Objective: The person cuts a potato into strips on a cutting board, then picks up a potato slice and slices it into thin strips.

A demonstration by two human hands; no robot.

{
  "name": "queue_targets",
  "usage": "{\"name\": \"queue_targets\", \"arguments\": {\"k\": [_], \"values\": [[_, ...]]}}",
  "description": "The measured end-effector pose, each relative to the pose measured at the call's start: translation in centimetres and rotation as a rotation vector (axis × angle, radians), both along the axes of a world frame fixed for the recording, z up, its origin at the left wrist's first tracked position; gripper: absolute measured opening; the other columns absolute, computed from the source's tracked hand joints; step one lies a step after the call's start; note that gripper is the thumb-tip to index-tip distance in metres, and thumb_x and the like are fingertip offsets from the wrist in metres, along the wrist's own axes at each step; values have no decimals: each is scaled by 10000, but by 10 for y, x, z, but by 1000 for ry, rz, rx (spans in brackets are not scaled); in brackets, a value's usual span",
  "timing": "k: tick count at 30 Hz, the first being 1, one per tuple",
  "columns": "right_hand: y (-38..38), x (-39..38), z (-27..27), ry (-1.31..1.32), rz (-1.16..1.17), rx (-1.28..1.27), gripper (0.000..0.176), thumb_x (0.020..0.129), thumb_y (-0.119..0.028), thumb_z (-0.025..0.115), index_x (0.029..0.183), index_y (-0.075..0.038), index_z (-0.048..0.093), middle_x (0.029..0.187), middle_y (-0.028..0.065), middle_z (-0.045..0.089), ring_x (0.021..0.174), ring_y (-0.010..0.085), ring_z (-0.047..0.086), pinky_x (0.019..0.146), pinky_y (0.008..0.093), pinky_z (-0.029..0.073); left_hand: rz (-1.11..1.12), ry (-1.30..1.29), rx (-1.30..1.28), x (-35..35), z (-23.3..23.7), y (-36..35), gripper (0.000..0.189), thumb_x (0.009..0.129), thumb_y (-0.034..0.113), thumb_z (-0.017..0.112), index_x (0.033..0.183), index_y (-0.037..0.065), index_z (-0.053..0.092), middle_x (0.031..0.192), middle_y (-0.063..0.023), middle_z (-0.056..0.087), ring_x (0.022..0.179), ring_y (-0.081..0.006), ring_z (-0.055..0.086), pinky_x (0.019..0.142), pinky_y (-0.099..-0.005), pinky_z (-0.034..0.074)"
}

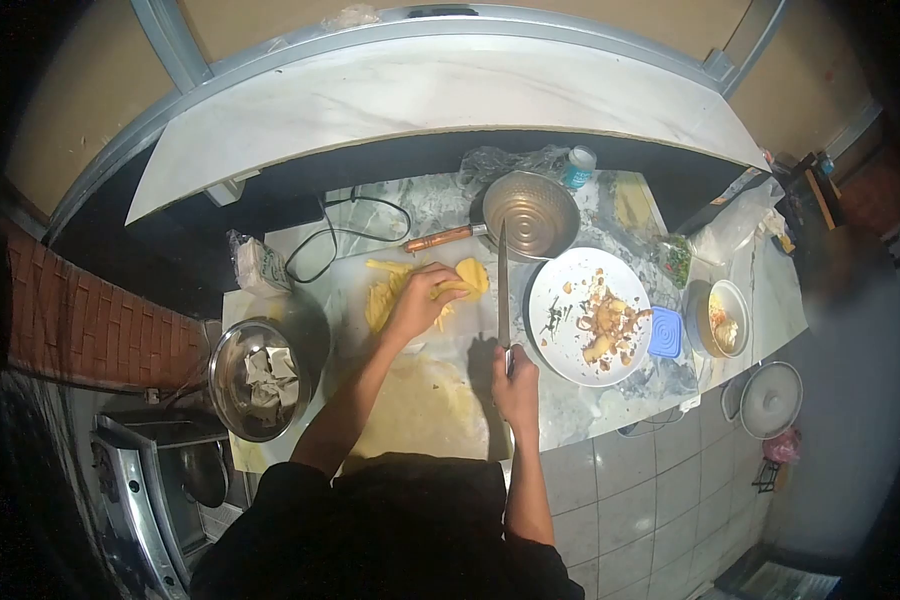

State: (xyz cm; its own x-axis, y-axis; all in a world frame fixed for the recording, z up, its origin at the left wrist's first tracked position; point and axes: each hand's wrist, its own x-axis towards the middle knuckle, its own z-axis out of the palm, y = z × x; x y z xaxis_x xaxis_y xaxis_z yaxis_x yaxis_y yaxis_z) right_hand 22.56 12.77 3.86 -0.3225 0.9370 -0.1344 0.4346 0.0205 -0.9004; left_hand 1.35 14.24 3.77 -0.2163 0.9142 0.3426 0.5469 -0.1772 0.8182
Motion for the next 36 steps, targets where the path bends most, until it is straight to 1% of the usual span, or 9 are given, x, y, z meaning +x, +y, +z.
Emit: {"name": "queue_targets", "arguments": {"k": [7, 9, 11, 13, 22, 29, 33, 35, 36], "values": [[-10, -14, -13, -35, 158, 181, 332, 966, -260, 488, 773, 9, 468, 466, 42, 441, 355, 124, 455, 344, 292, 344, 63, -460, 40, -19, 9, -72, 149, 813, 31, 685, 939, -28, 633, 856, -58, 647, 765, -86, 565, 702, -238, 462], [-22, -29, 1, -45, 202, 71, 314, 926, -202, 526, 751, 54, 477, 547, 252, 473, 487, 393, 507, 465, 422, 361, 136, -610, 68, -28, 5, -92, 176, 857, 27, 634, 1026, -16, 608, 860, -54, 634, 772, -73, 553, 706, -231, 458], [-33, -44, 10, -53, 305, 157, 262, 915, -179, 533, 804, 54, 489, 589, 273, 515, 591, 458, 546, 488, 456, 382, 208, -433, -52, -40, 9, -117, 202, 900, 52, 575, 1096, 2, 580, 874, -52, 615, 777, -67, 538, 706, -225, 453], [-48, -57, -4, -31, 354, 164, 249, 919, -173, 534, 811, 45, 480, 531, 239, 472, 472, 369, 496, 460, 423, 362, 404, -399, -13, -49, -8, -130, 201, 933, 116, 531, 1098, 13, 584, 906, -56, 606, 790, -77, 538, 707, -228, 453], [-83, -97, -21, -201, 593, 99, 227, 923, -182, 471, 1004, 29, 488, 871, 279, 592, 789, 464, 580, 670, 532, 464, 394, -946, 85, -54, -43, -145, 262, 1006, 256, 399, 1104, 46, 523, 924, -23, 496, 794, -86, 477, 735, -257, 430], [-80, -109, -40, -169, 531, 148, 240, 924, -206, 471, 962, 25, 522, 724, 287, 597, 711, 476, 580, 633, 530, 461, 272, -1308, 220, -52, -56, -137, 238, 1009, 246, 387, 1103, 61, 503, 948, -18, 480, 794, -98, 489, 731, -285, 447], [-76, -115, -31, -276, 529, 132, 252, 928, -225, 464, 981, 17, 515, 772, 280, 610, 726, 469, 593, 646, 531, 473, 347, -1159, 131, -53, -51, -136, 213, 998, 224, 424, 1096, 64, 523, 906, -6, 510, 766, -110, 508, 725, -290, 457], [-74, -117, -26, -324, 525, 118, 250, 930, -231, 466, 978, 11, 506, 802, 277, 615, 736, 462, 603, 653, 529, 484, 583, -496, -8, -52, -48, -133, 208, 961, 202, 493, 1072, 40, 562, 883, -53, 581, 782, -180, 577, 729, -326, 474], [-73, -118, -26, -323, 513, 137, 250, 930, -232, 467, 979, 10, 507, 781, 275, 616, 722, 459, 606, 648, 529, 486, 585, -497, -10, -54, -52, -132, 208, 961, 202, 493, 1072, 40, 562, 883, -53, 581, 782, -180, 577, 729, -326, 474]]}}
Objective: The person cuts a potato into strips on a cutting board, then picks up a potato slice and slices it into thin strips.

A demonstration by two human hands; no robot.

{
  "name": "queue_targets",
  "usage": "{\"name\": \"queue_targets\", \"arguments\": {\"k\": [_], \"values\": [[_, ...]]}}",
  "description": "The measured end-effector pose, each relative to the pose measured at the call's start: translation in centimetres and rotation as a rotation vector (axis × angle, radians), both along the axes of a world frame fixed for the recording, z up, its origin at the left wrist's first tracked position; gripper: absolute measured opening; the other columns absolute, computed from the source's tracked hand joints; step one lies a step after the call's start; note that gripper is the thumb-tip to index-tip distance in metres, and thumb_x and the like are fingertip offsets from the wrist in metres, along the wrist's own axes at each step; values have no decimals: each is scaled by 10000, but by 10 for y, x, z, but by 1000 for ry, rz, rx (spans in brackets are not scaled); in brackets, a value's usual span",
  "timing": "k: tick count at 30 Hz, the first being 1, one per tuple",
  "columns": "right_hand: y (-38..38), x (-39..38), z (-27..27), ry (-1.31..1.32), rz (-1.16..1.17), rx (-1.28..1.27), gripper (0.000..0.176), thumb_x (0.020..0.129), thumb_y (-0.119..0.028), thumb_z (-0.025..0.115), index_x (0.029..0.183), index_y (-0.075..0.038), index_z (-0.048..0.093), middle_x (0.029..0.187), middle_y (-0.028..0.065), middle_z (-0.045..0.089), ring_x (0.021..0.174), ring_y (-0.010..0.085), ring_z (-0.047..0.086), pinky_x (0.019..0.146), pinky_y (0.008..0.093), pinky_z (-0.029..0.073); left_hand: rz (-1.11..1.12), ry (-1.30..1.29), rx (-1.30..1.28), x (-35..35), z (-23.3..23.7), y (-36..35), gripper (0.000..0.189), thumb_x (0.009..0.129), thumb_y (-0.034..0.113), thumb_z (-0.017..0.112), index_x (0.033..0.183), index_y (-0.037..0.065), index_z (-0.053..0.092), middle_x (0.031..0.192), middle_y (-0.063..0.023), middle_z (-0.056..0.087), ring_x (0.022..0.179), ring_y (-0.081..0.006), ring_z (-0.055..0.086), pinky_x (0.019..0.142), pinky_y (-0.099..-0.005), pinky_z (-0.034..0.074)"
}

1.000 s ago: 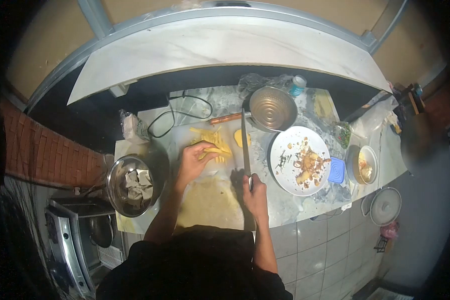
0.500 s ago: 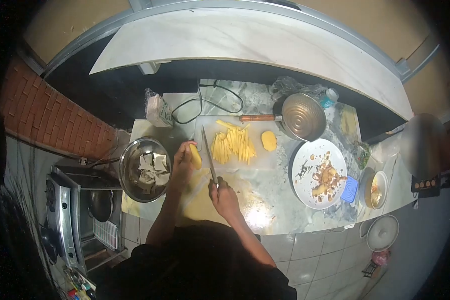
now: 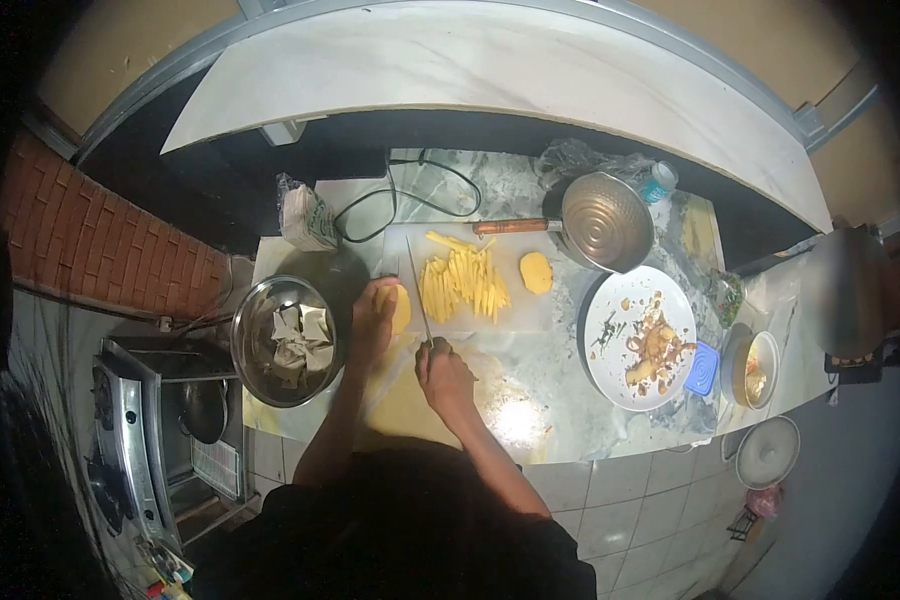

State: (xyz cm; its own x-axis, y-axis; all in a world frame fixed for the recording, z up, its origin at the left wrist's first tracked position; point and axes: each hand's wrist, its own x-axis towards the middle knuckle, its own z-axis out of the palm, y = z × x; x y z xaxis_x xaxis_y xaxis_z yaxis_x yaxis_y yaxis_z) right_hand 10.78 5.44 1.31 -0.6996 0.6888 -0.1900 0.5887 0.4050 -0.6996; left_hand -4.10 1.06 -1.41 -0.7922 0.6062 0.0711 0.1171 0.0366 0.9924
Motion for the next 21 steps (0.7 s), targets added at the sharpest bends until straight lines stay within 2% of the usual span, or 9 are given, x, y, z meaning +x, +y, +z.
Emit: {"name": "queue_targets", "arguments": {"k": [2, 3, 5, 12, 17, 21], "values": [[0, 0, -1, 5, -7, 17, 250, 929, -232, 468, 980, 9, 508, 761, 274, 617, 707, 456, 609, 643, 530, 488, 23, 422, -95, -4, -10, 2, 198, 897, 159, 560, 1044, 35, 604, 930, -139, 626, 854, -284, 620, 749, -368, 483], [0, 0, -1, 5, -11, 19, 251, 930, -236, 466, 980, 7, 509, 760, 273, 619, 705, 456, 611, 642, 531, 488, 22, 420, -96, -4, -4, 5, 198, 897, 159, 560, 1044, 35, 604, 930, -139, 626, 854, -284, 620, 749, -368, 483], [0, 1, -1, 3, -13, 20, 253, 931, -239, 464, 981, 5, 509, 760, 272, 620, 703, 456, 612, 640, 533, 488, 15, 443, -237, -3, 6, 9, 199, 845, 121, 597, 1030, 53, 627, 940, -188, 627, 891, -357, 616, 761, -404, 484], [0, -1, 0, -37, -34, 17, 254, 936, -248, 457, 978, -3, 508, 757, 267, 622, 703, 460, 611, 637, 534, 487, 39, 529, -253, -11, 2, 21, 222, 825, 111, 612, 1044, 82, 628, 939, -164, 633, 847, -371, 616, 763, -424, 492], [0, 0, -2, -45, -40, 11, 251, 936, -253, 453, 971, -10, 504, 751, 268, 621, 696, 464, 609, 629, 541, 483, 12, 664, -380, -7, 3, 17, 262, 826, 150, 628, 1079, 83, 617, 1010, -128, 635, 928, -336, 591, 809, -414, 482], [1, 0, 0, -35, -44, -2, 240, 933, -244, 457, 970, -10, 499, 755, 278, 617, 701, 473, 604, 625, 547, 479, -16, 730, -361, -6, 1, 8, 292, 807, 164, 661, 1080, 70, 619, 1048, -107, 631, 985, -318, 563, 864, -405, 457]]}}
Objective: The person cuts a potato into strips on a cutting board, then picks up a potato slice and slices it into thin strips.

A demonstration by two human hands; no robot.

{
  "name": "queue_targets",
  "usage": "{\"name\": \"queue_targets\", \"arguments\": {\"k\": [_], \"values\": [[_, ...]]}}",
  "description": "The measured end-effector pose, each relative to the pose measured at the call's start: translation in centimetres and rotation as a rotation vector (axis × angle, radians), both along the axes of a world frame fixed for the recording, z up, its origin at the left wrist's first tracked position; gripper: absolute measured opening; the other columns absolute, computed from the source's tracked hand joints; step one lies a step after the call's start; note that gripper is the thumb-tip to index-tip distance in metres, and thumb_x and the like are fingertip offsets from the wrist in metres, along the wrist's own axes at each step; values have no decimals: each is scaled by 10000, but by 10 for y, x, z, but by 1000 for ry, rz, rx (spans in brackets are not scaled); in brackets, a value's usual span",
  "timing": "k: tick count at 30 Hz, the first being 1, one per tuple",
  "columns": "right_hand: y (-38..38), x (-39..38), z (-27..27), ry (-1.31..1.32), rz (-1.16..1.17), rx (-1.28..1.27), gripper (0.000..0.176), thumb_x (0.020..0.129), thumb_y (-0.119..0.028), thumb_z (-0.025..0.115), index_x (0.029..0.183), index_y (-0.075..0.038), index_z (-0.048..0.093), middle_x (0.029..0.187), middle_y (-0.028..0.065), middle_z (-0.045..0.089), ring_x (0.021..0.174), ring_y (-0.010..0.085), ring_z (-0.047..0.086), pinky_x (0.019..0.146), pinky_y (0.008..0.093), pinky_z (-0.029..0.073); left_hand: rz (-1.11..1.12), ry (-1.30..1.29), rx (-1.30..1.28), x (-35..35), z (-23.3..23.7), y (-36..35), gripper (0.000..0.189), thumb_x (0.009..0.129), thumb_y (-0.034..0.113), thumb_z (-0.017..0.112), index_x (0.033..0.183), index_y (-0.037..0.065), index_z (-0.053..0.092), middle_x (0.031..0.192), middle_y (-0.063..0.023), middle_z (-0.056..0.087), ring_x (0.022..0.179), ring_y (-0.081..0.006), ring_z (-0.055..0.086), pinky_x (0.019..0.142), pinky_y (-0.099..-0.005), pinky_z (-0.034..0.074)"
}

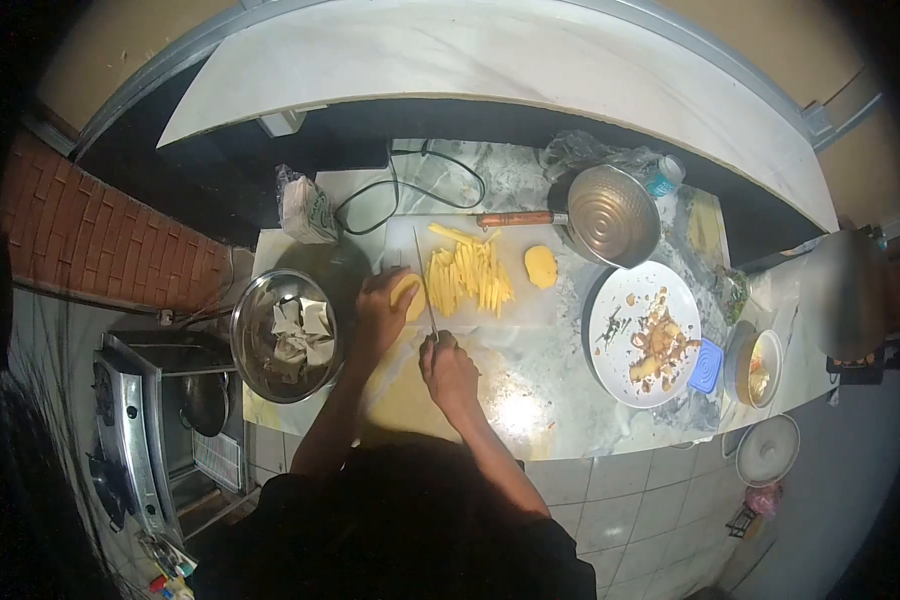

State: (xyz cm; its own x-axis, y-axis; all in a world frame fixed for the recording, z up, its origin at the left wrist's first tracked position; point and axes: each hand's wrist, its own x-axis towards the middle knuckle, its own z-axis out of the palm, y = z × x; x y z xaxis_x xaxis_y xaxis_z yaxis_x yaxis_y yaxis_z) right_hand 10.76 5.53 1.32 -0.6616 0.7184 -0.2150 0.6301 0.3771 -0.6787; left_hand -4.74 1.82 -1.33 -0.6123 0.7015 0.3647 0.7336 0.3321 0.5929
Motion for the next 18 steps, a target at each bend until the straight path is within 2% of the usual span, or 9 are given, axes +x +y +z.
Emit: {"name": "queue_targets", "arguments": {"k": [2, 3, 5, 8, 12, 14, 16, 18], "values": [[0, -1, 0, 4, -5, -4, 236, 932, -239, 458, 968, -9, 497, 756, 281, 615, 705, 476, 602, 627, 549, 478, -103, -36, -32, 2, 1, -7, 366, 780, 161, 696, 1115, 40, 609, 1165, -131, 583, 1062, -322, 526, 937, -416, 417], [1, 0, -1, 21, 2, -16, 234, 931, -235, 458, 968, -7, 495, 758, 284, 613, 708, 479, 600, 630, 553, 475, -101, -37, -33, 5, 5, -10, 366, 780, 161, 696, 1115, 40, 609, 1165, -131, 583, 1062, -322, 526, 937, -416, 417], [2, 0, -2, 38, 9, -28, 231, 931, -231, 459, 968, -6, 493, 761, 287, 612, 712, 482, 599, 634, 557, 473, -163, -90, -21, 9, 12, -14, 436, 758, 148, 718, 1148, -1, 592, 1285, -172, 495, 1140, -335, 479, 992, -419, 378], [1, 1, -4, 42, 11, -37, 231, 933, -229, 456, 980, -5, 489, 766, 291, 612, 718, 483, 599, 638, 557, 472, -218, -117, -83, 5, 2, -19, 454, 766, 135, 711, 1167, -28, 577, 1353, -196, 423, 1206, -354, 427, 1020, -417, 354], [1, 0, -5, 41, 18, -22, 241, 936, -231, 454, 1012, -4, 484, 754, 291, 613, 711, 480, 602, 628, 547, 476, -266, -124, -53, 4, 2, -19, 438, 790, 129, 683, 1179, -37, 569, 1348, -197, 430, 1225, -370, 411, 1031, -416, 340], [-1, -2, -4, 31, 24, -8, 251, 937, -230, 454, 1031, 1, 484, 743, 290, 612, 703, 478, 603, 622, 544, 478, -273, -97, -64, 4, 2, -21, 443, 806, 143, 674, 1207, -8, 561, 1360, -166, 436, 1234, -354, 416, 1030, -419, 335], [-3, -3, -3, 80, -11, 48, 265, 924, -215, 480, 936, 49, 500, 674, 302, 588, 639, 483, 587, 562, 533, 470, -278, -94, -67, 5, 4, -21, 430, 815, 140, 659, 1207, -9, 562, 1364, -167, 431, 1240, -354, 408, 1033, -420, 329], [-3, -4, 1, 91, 2, 68, 271, 925, -217, 478, 924, 54, 496, 662, 302, 585, 627, 484, 585, 556, 535, 468, -287, -92, -69, 6, 3, -21, 417, 825, 137, 645, 1206, -10, 562, 1368, -168, 426, 1247, -354, 401, 1037, -420, 323]]}}
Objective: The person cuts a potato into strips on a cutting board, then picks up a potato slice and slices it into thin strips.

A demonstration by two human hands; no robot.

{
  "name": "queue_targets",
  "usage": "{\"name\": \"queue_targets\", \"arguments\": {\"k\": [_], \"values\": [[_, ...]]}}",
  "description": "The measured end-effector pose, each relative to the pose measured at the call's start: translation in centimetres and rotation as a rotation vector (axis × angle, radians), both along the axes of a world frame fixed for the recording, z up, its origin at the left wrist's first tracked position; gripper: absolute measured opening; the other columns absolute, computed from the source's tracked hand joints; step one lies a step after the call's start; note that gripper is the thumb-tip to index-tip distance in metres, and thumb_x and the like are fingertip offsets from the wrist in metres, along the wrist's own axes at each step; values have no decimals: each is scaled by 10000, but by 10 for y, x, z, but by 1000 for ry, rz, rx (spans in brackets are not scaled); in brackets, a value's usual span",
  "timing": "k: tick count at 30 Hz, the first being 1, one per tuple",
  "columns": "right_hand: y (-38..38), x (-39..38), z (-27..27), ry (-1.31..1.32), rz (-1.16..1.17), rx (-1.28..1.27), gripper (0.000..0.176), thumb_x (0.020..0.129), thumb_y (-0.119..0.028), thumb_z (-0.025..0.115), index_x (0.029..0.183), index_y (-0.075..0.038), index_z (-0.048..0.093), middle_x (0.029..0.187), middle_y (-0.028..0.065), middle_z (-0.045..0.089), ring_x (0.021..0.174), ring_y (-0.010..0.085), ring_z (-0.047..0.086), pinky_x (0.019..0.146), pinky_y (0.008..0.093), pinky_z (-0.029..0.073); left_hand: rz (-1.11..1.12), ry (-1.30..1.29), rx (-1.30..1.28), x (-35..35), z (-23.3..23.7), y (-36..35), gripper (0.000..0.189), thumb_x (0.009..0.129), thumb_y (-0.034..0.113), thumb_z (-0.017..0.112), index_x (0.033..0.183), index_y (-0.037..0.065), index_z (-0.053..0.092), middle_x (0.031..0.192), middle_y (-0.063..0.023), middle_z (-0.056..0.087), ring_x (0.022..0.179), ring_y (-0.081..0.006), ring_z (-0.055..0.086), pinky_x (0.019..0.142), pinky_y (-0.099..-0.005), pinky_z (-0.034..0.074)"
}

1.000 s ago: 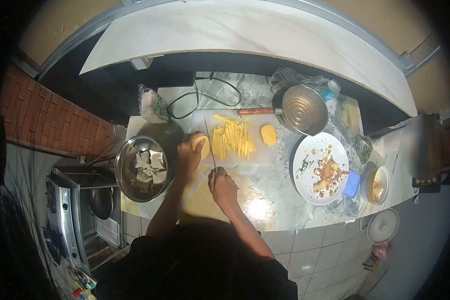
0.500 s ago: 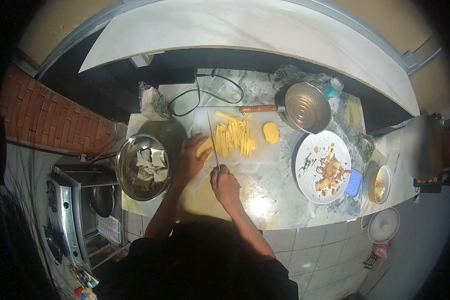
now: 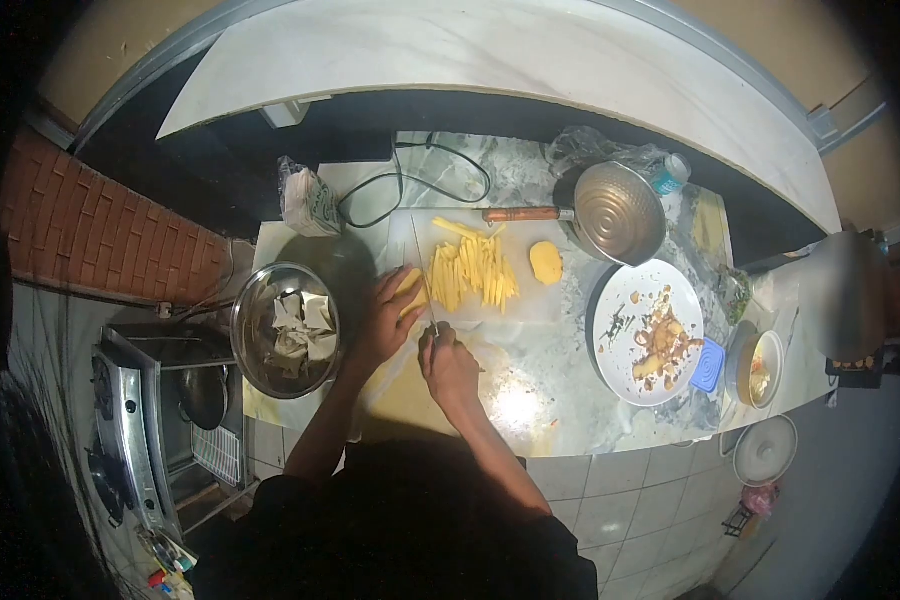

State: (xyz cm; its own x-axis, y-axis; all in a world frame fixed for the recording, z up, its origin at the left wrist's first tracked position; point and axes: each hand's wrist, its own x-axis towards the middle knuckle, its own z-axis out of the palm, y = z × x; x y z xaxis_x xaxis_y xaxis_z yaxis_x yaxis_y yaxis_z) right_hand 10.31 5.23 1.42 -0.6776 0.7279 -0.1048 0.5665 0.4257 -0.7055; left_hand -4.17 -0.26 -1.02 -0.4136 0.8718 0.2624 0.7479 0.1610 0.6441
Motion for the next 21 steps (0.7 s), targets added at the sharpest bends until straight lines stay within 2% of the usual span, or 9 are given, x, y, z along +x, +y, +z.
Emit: {"name": "queue_targets", "arguments": {"k": [11, 13, 14, 19, 21], "values": [[-2, -1, -4, -50, 39, 107, 321, 931, -255, 470, 902, 64, 481, 636, 291, 585, 583, 461, 589, 530, 526, 472, -21, -21, -3, -1, -7, 0, 423, 830, 122, 622, 1227, -4, 552, 1385, -182, 401, 1263, -380, 362, 1066, -422, 300], [-1, -1, -6, -212, 98, 40, 266, 925, -215, 484, 1003, 35, 444, 721, 255, 625, 692, 403, 641, 612, 494, 512, -19, -21, -5, -1, -6, 0, 425, 828, 122, 624, 1229, 0, 552, 1385, -182, 401, 1263, -378, 363, 1066, -421, 300], [-2, -2, -6, -213, 98, 40, 266, 925, -215, 484, 1003, 35, 444, 721, 255, 625, 692, 403, 641, 612, 494, 512, -18, -22, -7, -1, -5, 0, 428, 826, 123, 625, 1231, 3, 552, 1385, -181, 401, 1263, -376, 363, 1067, -420, 300], [-3, -6, -1, -220, 83, 30, 237, 908, -184, 490, 907, 51, 456, 715, 235, 633, 681, 374, 656, 593, 439, 533, -12, -26, -4, -1, -3, 0, 439, 815, 122, 639, 1232, 13, 556, 1383, -177, 408, 1252, -365, 383, 1056, -414, 318], [-6, -7, -15, -197, 61, 84, 284, 932, -223, 449, 875, 55, 459, 678, 251, 618, 637, 394, 639, 565, 457, 521, -8, -16, -6, -1, -2, 0, 445, 808, 120, 647, 1231, 16, 558, 1381, -175, 411, 1246, -361, 392, 1051, -411, 326]]}}
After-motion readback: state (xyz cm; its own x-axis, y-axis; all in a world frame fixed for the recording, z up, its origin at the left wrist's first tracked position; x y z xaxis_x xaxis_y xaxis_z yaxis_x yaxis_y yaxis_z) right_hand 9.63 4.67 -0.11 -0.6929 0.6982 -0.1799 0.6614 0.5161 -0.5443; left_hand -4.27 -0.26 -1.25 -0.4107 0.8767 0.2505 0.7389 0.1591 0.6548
